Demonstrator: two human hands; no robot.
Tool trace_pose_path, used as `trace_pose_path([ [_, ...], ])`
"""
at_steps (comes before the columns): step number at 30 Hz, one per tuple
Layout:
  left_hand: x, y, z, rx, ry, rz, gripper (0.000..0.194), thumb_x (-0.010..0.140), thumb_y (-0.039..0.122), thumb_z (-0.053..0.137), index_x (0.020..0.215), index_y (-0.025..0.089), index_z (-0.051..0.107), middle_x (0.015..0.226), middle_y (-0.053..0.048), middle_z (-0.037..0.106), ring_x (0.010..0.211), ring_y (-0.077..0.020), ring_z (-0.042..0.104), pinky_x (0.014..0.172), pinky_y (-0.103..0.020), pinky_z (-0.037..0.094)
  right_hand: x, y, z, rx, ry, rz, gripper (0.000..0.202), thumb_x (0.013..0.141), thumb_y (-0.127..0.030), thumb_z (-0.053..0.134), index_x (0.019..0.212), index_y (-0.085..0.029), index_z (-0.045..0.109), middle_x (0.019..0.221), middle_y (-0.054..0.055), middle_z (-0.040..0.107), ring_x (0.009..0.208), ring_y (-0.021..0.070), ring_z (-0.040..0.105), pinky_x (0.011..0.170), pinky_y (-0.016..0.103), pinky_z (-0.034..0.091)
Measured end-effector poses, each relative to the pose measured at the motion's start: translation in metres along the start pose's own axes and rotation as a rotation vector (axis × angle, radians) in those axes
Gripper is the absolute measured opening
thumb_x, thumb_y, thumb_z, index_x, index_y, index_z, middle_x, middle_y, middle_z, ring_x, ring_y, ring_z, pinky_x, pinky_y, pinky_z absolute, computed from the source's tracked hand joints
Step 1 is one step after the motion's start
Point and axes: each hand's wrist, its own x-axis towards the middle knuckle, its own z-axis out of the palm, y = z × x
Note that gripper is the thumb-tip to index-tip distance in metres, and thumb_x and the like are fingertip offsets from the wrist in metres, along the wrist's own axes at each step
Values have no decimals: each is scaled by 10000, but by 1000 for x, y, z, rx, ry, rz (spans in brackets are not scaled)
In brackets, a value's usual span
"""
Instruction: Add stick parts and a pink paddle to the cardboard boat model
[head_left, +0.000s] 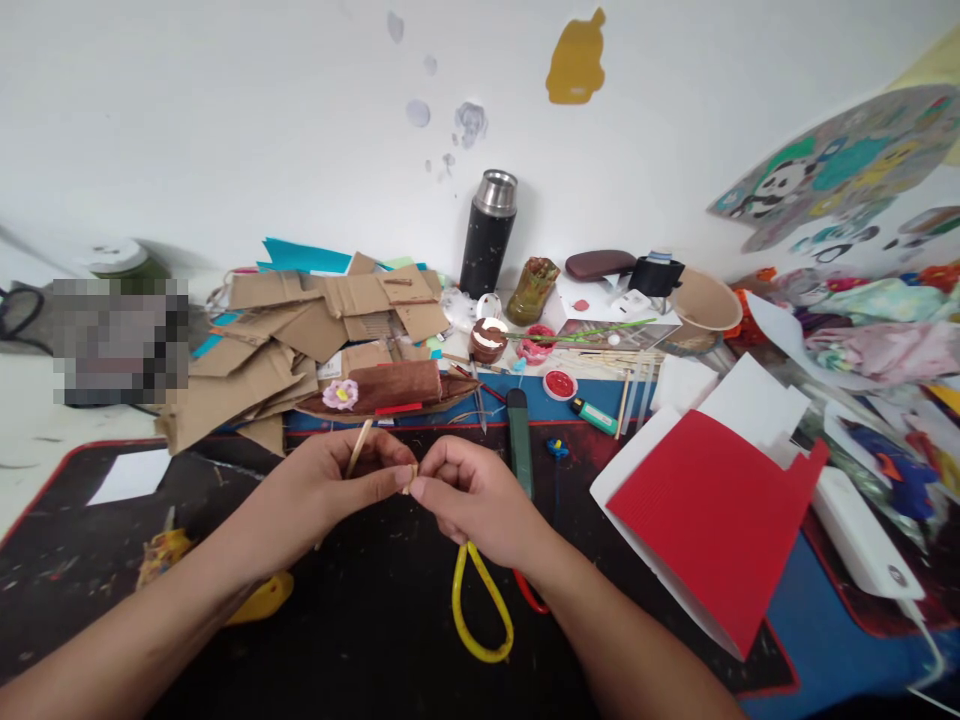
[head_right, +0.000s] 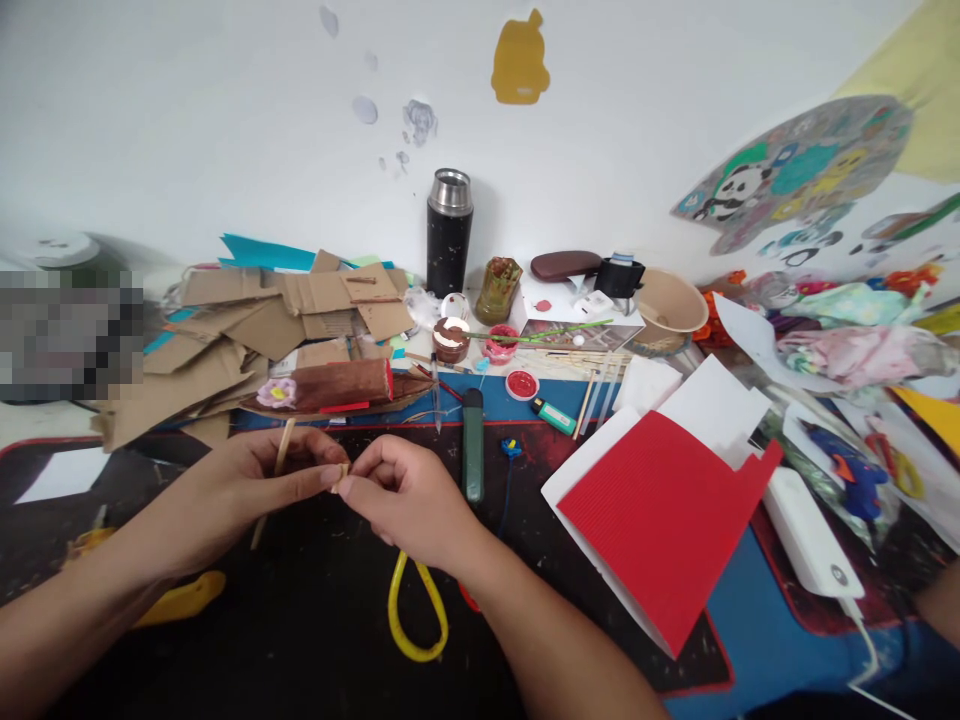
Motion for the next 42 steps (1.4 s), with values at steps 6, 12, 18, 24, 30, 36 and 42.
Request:
trace_pose_path([
  [6, 1, 2, -4, 96, -36, 37, 417, 762, 691, 910, 808, 279, 866, 768, -29, 790, 723, -229, 644, 652, -297, 499, 0, 7, 3, -157, 52, -20, 218, 969, -335, 785, 894, -247, 601, 612, -111, 525, 502, 91, 455, 518, 223, 343],
  [12, 3, 3, -3, 134, -51, 62, 431, 766, 716, 882, 779, 286, 859, 771, -33, 804, 730, -242, 666, 662, -297, 520, 1, 3, 6, -244, 94, -32, 191, 939, -255, 772, 868, -242, 595, 663, -95, 541, 579, 105, 455, 553, 244, 322],
  [18, 6, 0, -3, 184, -32, 93, 440, 758, 730, 883, 750, 292, 850, 725, -19, 774, 696, -237, 649, 636, -289, 515, 1, 5, 6, -414, 126, -46, 175, 922, -208, 767, 883, -249, 601, 650, -98, 556, 577, 112, 465, 564, 262, 321],
  [24, 7, -1, -5, 206, -48, 114, 433, 769, 743, 870, 751, 311, 862, 732, -18, 789, 704, -246, 671, 653, -286, 526, 0, 7, 6, -442, 110, -75, 179, 935, -232, 751, 890, -262, 580, 619, -112, 510, 559, 115, 437, 560, 263, 323],
  [30, 8, -9, -9, 205, -31, 120, 435, 774, 756, 873, 775, 321, 874, 752, -23, 811, 722, -260, 694, 665, -293, 547, 0, 7, 6, -470, 117, -72, 170, 937, -243, 764, 900, -262, 599, 654, -100, 560, 572, 116, 473, 569, 261, 340],
  [36, 6, -4, -20, 257, 117, 100, 535, 786, 831, 818, 837, 299, 841, 821, -18, 813, 789, -261, 723, 705, -297, 576, -1, 8, 5, -674, 118, -139, 100, 956, -222, 743, 947, -250, 647, 678, -85, 603, 587, 118, 532, 626, 258, 370],
  [42, 4, 5, -17, 211, 90, 78, 527, 797, 797, 810, 840, 272, 799, 855, -23, 801, 821, -257, 722, 781, -335, 621, 0, 9, 4, -1022, 127, -145, 76, 1018, -272, 728, 1080, -235, 752, 753, -26, 703, 666, 168, 603, 652, 299, 335],
])
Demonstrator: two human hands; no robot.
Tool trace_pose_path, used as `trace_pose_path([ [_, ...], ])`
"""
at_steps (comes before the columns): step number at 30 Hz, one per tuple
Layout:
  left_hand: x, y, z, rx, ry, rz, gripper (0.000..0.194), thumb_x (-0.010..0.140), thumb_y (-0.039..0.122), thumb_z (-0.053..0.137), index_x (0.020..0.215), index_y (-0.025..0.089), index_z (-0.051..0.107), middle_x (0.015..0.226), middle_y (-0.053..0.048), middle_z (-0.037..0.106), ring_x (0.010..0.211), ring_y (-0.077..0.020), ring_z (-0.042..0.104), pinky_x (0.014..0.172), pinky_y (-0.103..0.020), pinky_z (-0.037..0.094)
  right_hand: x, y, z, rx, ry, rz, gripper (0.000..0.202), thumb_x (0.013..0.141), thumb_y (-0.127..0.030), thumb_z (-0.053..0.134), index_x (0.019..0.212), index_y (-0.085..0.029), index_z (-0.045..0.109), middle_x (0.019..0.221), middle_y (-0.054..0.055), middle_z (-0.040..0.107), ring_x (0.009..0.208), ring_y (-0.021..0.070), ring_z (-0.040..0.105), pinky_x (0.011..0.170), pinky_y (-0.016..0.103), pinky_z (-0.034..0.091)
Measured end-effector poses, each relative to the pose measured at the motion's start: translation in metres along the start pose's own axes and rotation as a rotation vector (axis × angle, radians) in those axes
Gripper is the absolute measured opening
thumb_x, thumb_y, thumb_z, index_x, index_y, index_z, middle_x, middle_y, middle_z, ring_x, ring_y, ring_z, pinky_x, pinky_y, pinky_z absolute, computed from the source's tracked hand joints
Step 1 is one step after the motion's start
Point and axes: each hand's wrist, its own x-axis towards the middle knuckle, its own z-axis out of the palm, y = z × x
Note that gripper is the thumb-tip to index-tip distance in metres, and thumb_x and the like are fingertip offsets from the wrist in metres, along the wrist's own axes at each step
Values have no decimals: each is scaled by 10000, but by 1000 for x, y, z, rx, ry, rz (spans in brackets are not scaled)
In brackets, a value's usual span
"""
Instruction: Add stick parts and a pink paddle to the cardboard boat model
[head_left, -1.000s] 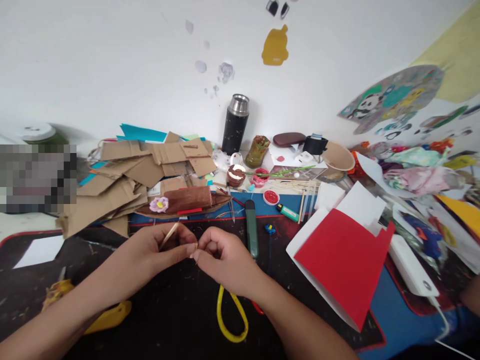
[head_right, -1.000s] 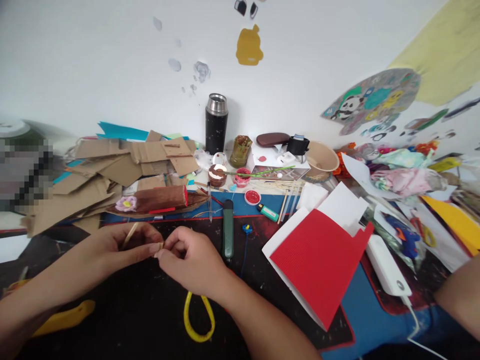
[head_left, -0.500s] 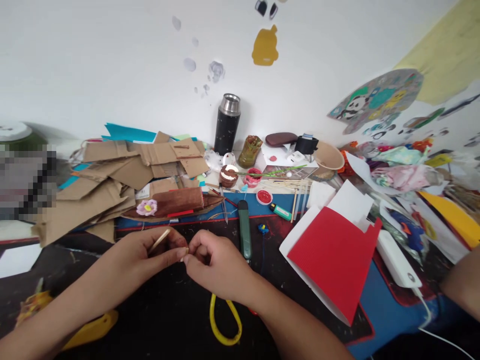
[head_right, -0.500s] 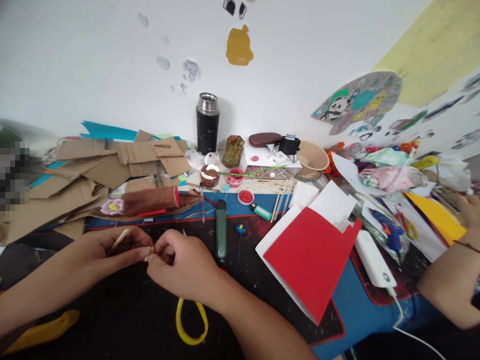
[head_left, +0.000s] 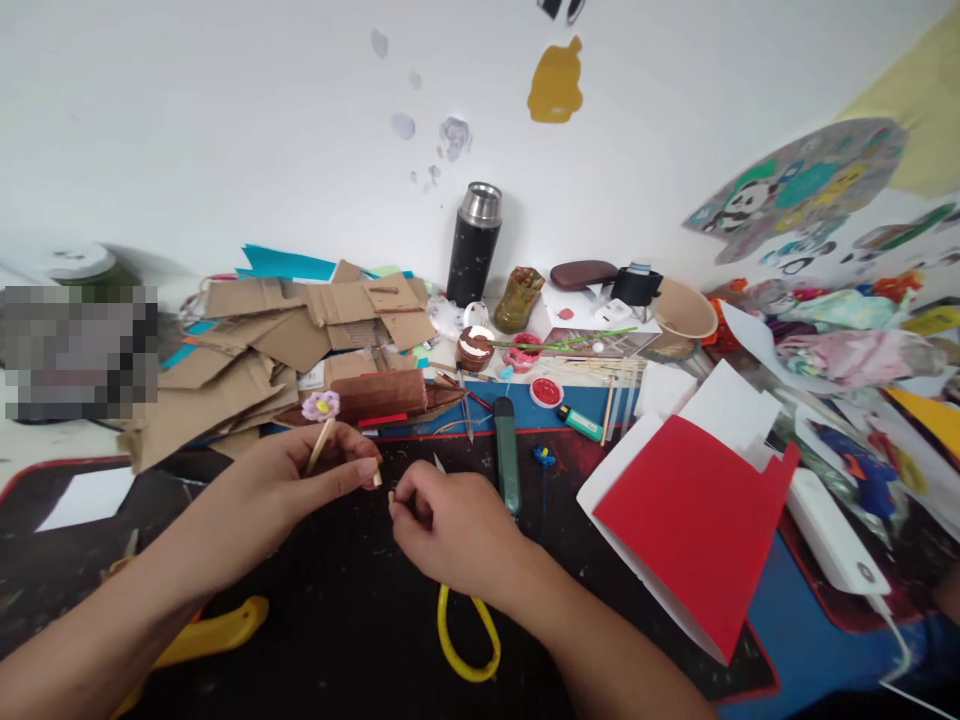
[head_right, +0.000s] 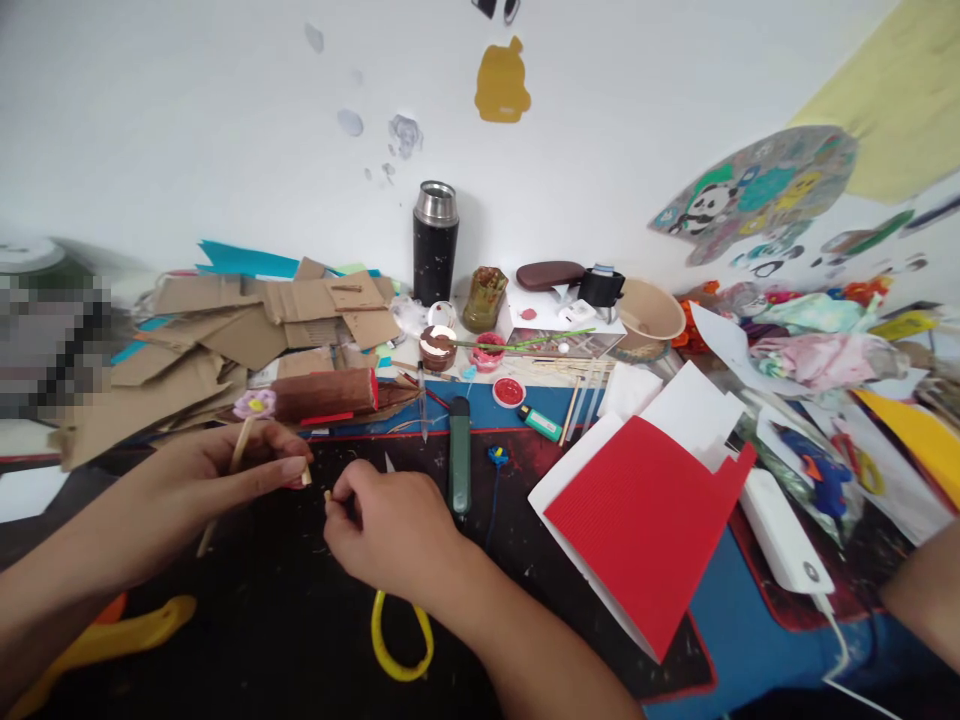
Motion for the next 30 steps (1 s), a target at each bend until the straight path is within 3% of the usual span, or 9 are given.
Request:
trace_pose_path([
  [9, 1, 2, 2, -61, -55, -1, 429, 829, 684, 836, 871, 258, 808, 856, -10, 807, 808, -236, 713, 774, -326, 595, -1, 1, -2, -12, -17, -41, 139, 1062, -274, 709, 1138, -212, 806, 772, 6, 734, 679, 180, 623, 665, 305, 340],
  [18, -3, 1, 1, -63, -85, 10, 396, 922, 633, 796, 906, 239, 826, 854, -4, 812, 828, -226, 708, 783, -321, 550, 1, 1, -9, 475, 78, 30, 103, 1040, -305, 747, 1026, -215, 795, 674, -68, 607, 620, 127, 557, 654, 263, 412],
  [23, -2, -1, 4, -47, -94, 12, 429, 853, 695, 807, 859, 266, 820, 820, -16, 811, 784, -239, 712, 758, -339, 587, 2, 1, -7, 764, -31, 58, 174, 1043, -392, 737, 1024, -218, 732, 668, -80, 589, 584, 122, 556, 577, 248, 409],
  [30, -3, 1, 7, -72, -115, -2, 395, 851, 674, 823, 836, 280, 839, 830, -25, 831, 807, -251, 752, 781, -349, 619, 1, -2, -7, 903, -114, 102, 306, 1007, -499, 809, 954, -228, 678, 571, -112, 547, 456, 90, 447, 475, 230, 337],
])
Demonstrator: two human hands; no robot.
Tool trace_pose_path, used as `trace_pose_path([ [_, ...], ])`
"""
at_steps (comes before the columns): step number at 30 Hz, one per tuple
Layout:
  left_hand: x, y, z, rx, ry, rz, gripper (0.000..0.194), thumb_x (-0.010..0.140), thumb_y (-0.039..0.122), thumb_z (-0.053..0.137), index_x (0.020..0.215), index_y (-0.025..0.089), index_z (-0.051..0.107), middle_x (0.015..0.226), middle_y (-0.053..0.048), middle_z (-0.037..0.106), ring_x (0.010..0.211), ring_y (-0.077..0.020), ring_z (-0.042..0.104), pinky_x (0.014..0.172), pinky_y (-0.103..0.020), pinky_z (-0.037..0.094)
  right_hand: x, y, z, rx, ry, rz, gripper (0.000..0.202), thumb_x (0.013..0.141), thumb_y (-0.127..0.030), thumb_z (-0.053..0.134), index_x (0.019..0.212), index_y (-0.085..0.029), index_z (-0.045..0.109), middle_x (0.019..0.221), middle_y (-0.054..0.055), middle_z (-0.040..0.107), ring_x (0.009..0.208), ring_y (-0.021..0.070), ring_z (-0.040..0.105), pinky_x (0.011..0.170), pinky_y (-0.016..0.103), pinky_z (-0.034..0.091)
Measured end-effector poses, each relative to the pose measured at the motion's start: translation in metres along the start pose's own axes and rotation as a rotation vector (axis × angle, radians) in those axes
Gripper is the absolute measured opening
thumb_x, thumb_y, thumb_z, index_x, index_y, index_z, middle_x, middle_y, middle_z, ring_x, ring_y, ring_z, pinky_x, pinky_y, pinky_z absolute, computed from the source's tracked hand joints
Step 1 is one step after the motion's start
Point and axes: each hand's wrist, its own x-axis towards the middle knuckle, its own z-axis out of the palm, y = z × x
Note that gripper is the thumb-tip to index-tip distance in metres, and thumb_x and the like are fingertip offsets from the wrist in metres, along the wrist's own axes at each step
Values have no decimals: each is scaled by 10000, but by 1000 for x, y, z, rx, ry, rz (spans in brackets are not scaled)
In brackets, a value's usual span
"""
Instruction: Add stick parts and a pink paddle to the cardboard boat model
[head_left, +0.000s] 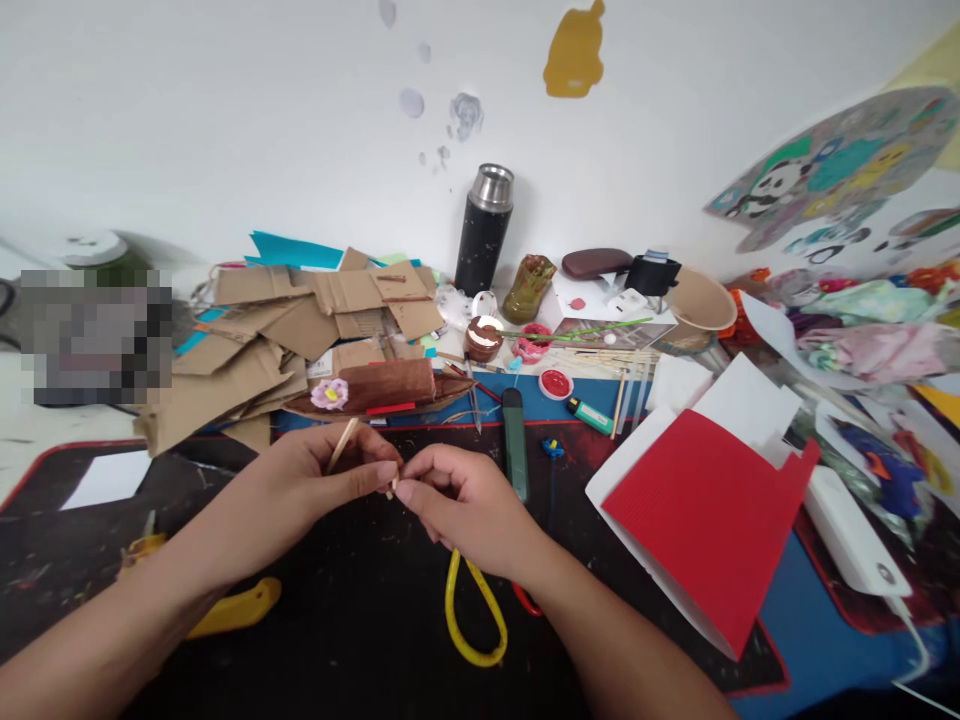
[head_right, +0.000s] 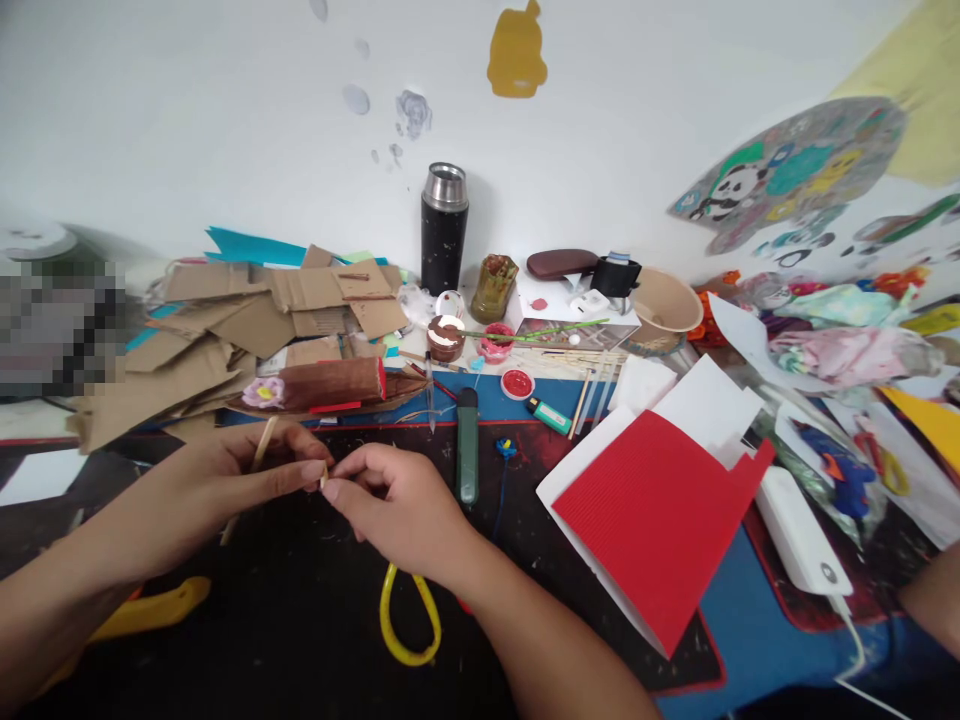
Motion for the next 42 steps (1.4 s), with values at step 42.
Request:
trace_pose_path([
  [42, -15, -11, -9, 469, 67, 380, 253, 1036, 515, 705, 1082, 328, 869, 1002, -33, 901, 851, -237, 821, 801, -301, 623, 1, -5, -5, 190, -83, 56, 483, 883, -626, 934, 923, -230, 662, 517, -126, 540, 421, 80, 413, 437, 217, 302],
])
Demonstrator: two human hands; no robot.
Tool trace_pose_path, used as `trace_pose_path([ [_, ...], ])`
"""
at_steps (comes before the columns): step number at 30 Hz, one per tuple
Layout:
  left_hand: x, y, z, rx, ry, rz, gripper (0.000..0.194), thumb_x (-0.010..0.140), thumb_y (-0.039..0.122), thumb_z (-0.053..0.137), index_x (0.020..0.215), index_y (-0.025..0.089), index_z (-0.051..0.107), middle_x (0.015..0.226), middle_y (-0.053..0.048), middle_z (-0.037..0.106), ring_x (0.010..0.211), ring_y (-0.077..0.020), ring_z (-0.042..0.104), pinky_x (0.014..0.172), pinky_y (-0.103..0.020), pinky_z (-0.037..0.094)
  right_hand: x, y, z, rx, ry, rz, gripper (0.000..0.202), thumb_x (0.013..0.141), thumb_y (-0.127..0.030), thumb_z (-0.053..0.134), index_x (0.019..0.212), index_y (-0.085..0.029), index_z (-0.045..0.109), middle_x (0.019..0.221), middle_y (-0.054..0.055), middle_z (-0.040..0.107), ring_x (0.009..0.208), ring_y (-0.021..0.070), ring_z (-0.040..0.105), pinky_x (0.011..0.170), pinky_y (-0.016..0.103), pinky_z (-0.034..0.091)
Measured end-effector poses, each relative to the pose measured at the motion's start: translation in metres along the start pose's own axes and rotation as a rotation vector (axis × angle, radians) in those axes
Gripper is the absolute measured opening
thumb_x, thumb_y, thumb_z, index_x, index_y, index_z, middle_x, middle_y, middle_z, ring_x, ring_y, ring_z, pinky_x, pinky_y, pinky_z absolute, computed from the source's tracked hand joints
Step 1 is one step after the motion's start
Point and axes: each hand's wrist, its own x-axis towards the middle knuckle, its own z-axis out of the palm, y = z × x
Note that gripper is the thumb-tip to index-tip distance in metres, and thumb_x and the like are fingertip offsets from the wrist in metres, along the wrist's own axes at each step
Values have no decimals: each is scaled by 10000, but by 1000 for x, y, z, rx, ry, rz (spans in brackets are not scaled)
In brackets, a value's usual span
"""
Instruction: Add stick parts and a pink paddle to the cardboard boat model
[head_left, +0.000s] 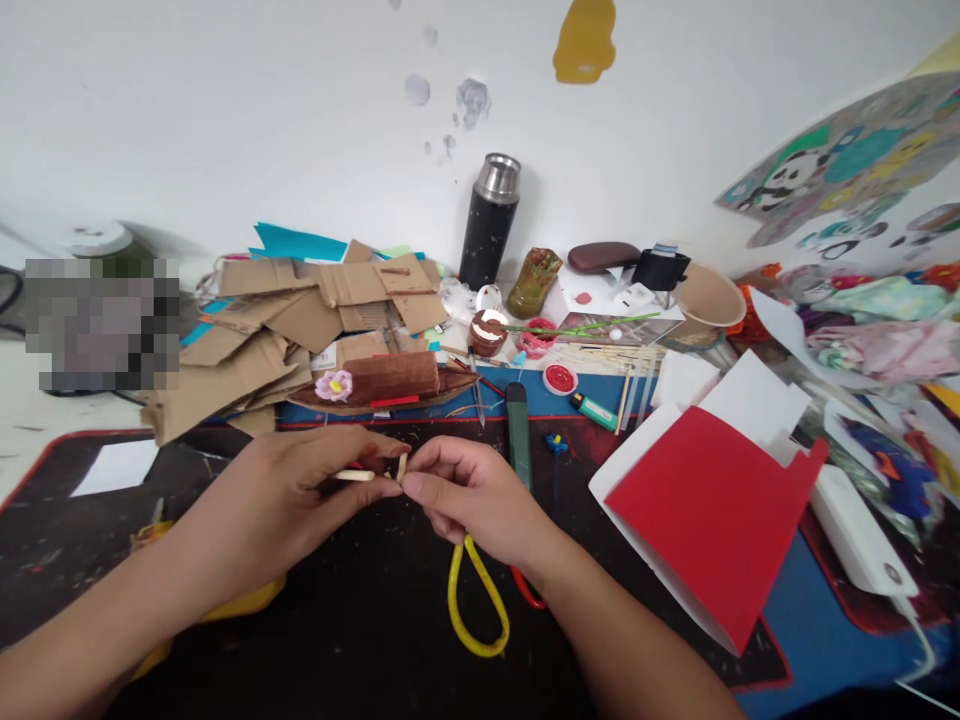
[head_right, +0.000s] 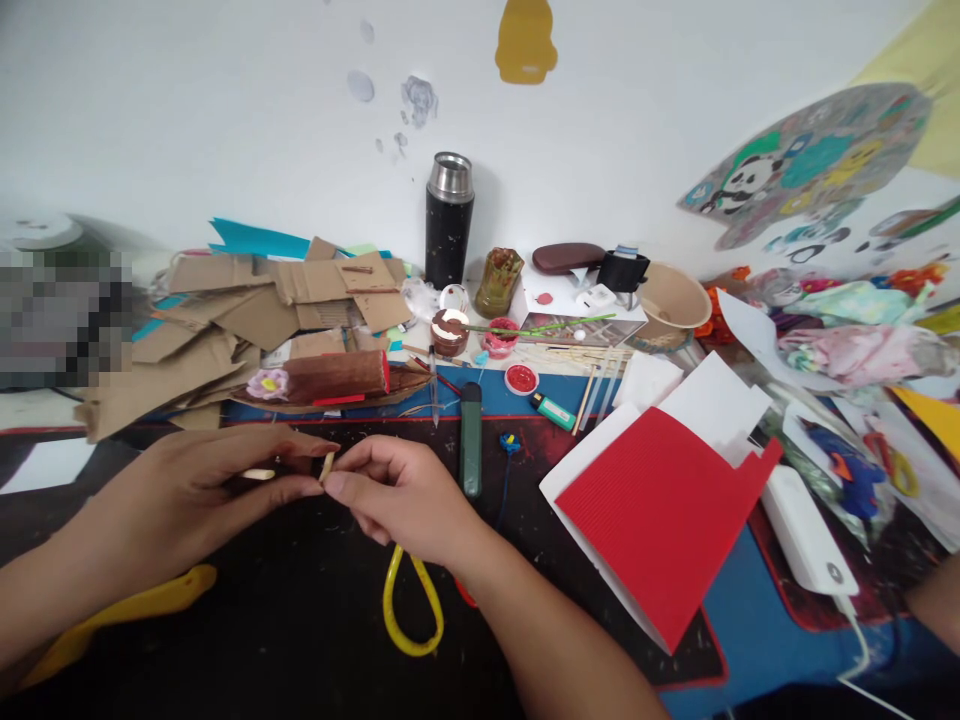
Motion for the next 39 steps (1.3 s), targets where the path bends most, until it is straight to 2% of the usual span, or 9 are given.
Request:
trace_pose_path([
  [5, 1, 4, -1, -29, -20, 17, 259, 1044, 511, 701, 1098, 331, 879, 957, -26, 900, 793, -219, 816, 745, -281, 612, 0, 2, 0, 72, -14, 11, 507, 856, -624, 961, 939, -235, 647, 533, -128, 558, 414, 73, 406, 429, 212, 280],
  [12, 1, 8, -3, -103, -59, -2, 258, 1044, 502, 704, 1083, 343, 904, 973, -27, 913, 817, -225, 832, 753, -282, 621, 1, 5, 0, 123, -40, 46, 520, 816, -594, 1004, 888, -236, 634, 473, -139, 530, 379, 65, 367, 417, 211, 268],
  [18, 4, 10, -8, -127, -78, -58, 319, 1024, 543, 675, 924, 336, 896, 891, -31, 901, 792, -230, 822, 693, -273, 612, -1, 0, 4, 73, -52, 89, 553, 768, -623, 1024, 864, -226, 651, 525, -137, 534, 412, 66, 428, 425, 214, 285],
  [21, 4, 10, -10, -124, -49, -32, 287, 1019, 542, 695, 951, 355, 902, 899, -19, 907, 781, -227, 824, 686, -275, 610, -1, 1, 5, 89, -59, 69, 552, 799, -653, 995, 869, -229, 650, 505, -139, 530, 396, 65, 408, 426, 222, 289],
  [26, 1, 11, -12, -84, 51, -25, 206, 992, 519, 743, 1001, 375, 891, 941, 6, 912, 803, -230, 833, 677, -274, 603, 0, 4, 2, 128, -52, 50, 511, 809, -590, 1012, 873, -230, 656, 473, -146, 516, 379, 65, 373, 425, 231, 268],
  [33, -3, 8, -8, -40, 33, 59, 164, 1036, 448, 718, 976, 354, 839, 863, 19, 869, 686, -185, 770, 680, -269, 577, 0, 6, 2, 123, -76, 57, 521, 829, -626, 987, 894, -225, 660, 487, -142, 519, 393, 66, 391, 439, 234, 282],
  [39, -1, 12, -6, 48, 50, 134, 171, 1063, 395, 671, 1032, 326, 823, 806, 31, 849, 624, -163, 751, 701, -244, 582, 2, 8, 1, 138, -53, 50, 471, 853, -559, 989, 909, -224, 663, 471, -146, 514, 384, 67, 371, 430, 231, 273],
])
